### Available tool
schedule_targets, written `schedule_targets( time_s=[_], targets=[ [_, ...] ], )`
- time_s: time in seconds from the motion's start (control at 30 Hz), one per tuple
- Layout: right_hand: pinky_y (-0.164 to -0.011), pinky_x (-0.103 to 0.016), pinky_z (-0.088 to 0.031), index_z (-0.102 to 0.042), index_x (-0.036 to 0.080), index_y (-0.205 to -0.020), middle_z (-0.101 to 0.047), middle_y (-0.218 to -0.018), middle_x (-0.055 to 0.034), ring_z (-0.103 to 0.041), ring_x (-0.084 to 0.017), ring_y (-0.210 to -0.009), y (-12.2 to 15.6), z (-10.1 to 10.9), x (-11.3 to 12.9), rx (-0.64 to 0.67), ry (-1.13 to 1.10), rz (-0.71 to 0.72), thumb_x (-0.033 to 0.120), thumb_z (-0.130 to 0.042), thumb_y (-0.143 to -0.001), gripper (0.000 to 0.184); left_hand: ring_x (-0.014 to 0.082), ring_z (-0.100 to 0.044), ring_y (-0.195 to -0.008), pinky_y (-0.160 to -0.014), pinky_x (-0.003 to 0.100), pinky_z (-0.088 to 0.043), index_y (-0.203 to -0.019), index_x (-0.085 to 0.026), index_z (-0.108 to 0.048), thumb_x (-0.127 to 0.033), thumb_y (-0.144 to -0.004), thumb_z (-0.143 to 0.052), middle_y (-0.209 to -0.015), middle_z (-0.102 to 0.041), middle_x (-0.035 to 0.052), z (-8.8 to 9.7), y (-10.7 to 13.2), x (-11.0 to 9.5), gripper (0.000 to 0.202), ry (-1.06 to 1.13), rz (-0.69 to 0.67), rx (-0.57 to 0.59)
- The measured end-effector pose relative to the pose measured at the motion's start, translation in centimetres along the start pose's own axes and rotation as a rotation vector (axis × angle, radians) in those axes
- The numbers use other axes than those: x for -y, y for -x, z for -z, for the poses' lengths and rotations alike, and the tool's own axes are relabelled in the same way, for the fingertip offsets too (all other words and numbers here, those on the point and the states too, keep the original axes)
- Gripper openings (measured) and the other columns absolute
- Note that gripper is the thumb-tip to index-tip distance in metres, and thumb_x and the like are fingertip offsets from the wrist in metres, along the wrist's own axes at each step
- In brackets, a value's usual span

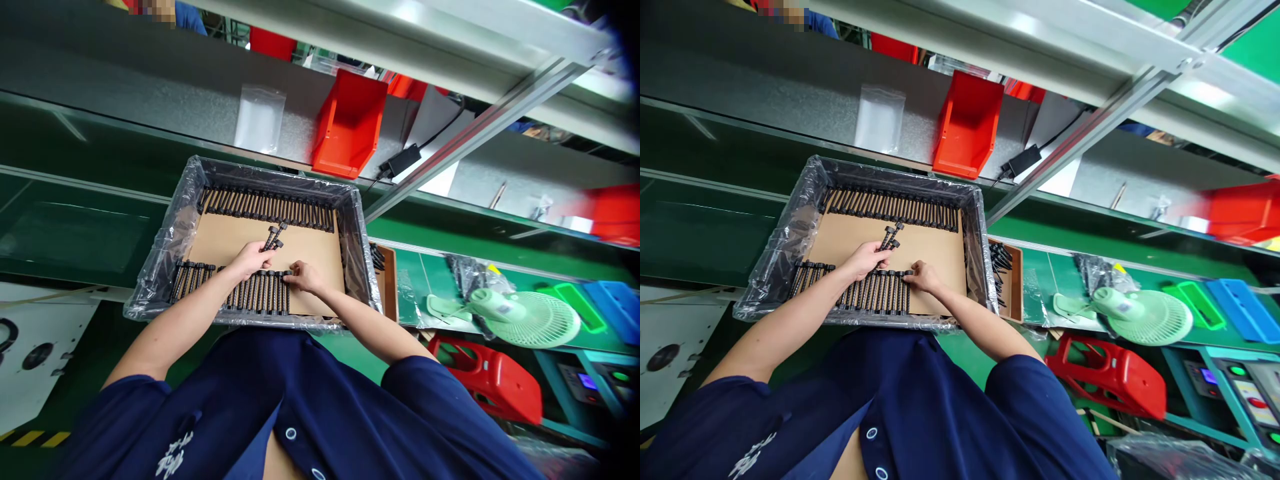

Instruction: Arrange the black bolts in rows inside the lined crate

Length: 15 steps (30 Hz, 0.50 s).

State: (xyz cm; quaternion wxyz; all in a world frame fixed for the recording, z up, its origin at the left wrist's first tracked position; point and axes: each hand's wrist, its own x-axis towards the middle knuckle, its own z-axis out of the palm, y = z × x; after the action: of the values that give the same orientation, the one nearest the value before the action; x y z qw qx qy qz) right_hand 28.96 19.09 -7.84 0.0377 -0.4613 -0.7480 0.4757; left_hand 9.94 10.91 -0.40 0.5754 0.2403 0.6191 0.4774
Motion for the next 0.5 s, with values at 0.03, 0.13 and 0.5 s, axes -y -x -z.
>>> schedule_targets(
  time_s=[0.03, 0.13, 0.5],
  targets=[
    [-0.057, -0.023, -0.041, -0.058, 0.016, -0.087, -0.058, -0.068, 0.0014, -0.053, -0.011, -0.061, 0.1, 0.4, 0.3, -0.025, -0.004, 0.014, 0.035, -0.077, -0.065, 0.035, 0.0056, -0.051, -0.048, -0.05, 0.017, -0.041, -0.086, -0.011, -0.061, -0.014, -0.083, -0.062, -0.058, -0.056, -0.0014, 0.0, 0.0, 0.1, 0.004, 0.008, -0.005, 0.017],
    [-0.053, -0.023, -0.036, -0.062, 0.016, -0.084, -0.055, -0.064, 0.0021, -0.047, -0.01, -0.057, 0.5, 1.4, 2.0, -0.014, -0.212, 0.047, 0.047, -0.069, -0.072, 0.034, 0.0062, -0.052, -0.049, -0.053, 0.019, -0.043, -0.082, -0.011, -0.063, -0.018, -0.079, -0.069, -0.059, -0.059, -0.0003, -0.3, 0.0, 0.6, 0.01, 0.005, -0.021, 0.033],
    [-0.045, -0.019, -0.034, -0.06, 0.018, -0.082, -0.054, -0.062, 0.0045, -0.045, -0.007, -0.051, 1.4, 0.7, 5.1, 0.099, -0.878, 0.015, 0.053, -0.079, -0.061, 0.045, 0.0082, -0.057, -0.056, -0.058, 0.022, -0.048, -0.083, -0.009, -0.067, -0.018, -0.077, -0.071, -0.065, -0.062, 0.0014, -1.3, 0.4, 1.2, 0.011, -0.042, -0.009, 0.129]
  ],
)
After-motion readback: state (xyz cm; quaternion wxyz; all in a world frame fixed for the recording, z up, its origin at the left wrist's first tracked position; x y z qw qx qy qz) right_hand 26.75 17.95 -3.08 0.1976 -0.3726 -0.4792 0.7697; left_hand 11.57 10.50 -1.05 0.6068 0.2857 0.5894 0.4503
